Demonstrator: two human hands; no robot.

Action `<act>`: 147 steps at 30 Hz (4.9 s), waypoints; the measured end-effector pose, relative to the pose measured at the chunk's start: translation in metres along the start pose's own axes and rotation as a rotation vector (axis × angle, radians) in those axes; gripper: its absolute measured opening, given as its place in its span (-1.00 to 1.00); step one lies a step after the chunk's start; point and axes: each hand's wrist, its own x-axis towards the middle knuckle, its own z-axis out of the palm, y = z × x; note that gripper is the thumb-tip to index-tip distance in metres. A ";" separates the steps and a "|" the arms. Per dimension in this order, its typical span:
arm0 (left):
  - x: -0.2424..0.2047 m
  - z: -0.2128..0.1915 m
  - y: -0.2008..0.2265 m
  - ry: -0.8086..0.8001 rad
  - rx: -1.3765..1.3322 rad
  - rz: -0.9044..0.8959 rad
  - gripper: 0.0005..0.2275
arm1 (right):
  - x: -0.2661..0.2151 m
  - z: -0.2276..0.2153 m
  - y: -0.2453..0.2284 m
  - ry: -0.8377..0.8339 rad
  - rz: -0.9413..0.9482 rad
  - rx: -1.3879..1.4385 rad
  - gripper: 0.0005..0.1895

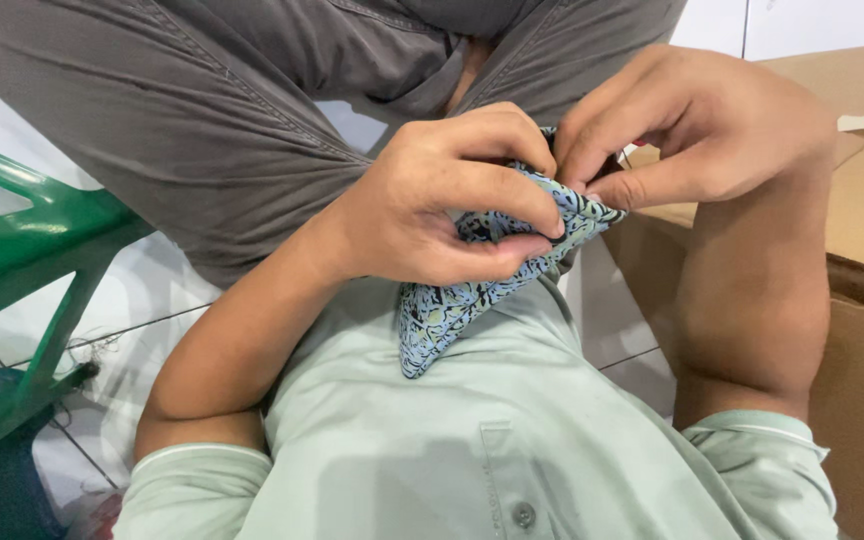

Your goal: The person sits on the floor and sews a button onto the opening of a small patterned fabric pouch using a needle and thread. They repeatedly insert the needle, pull the thread through, and adjust the pouch to secure the button.

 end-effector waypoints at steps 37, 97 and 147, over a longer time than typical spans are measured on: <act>-0.012 -0.001 -0.002 0.004 -0.036 -0.079 -0.76 | 0.005 -0.004 0.024 -0.186 0.108 0.116 -0.79; 0.002 0.016 0.008 0.099 0.324 -0.148 -0.84 | -0.167 0.162 -0.003 1.192 -0.298 0.154 -0.61; 0.015 -0.003 0.061 -0.041 0.385 -0.128 -0.74 | 0.000 0.155 -0.083 1.011 0.251 -0.853 -0.83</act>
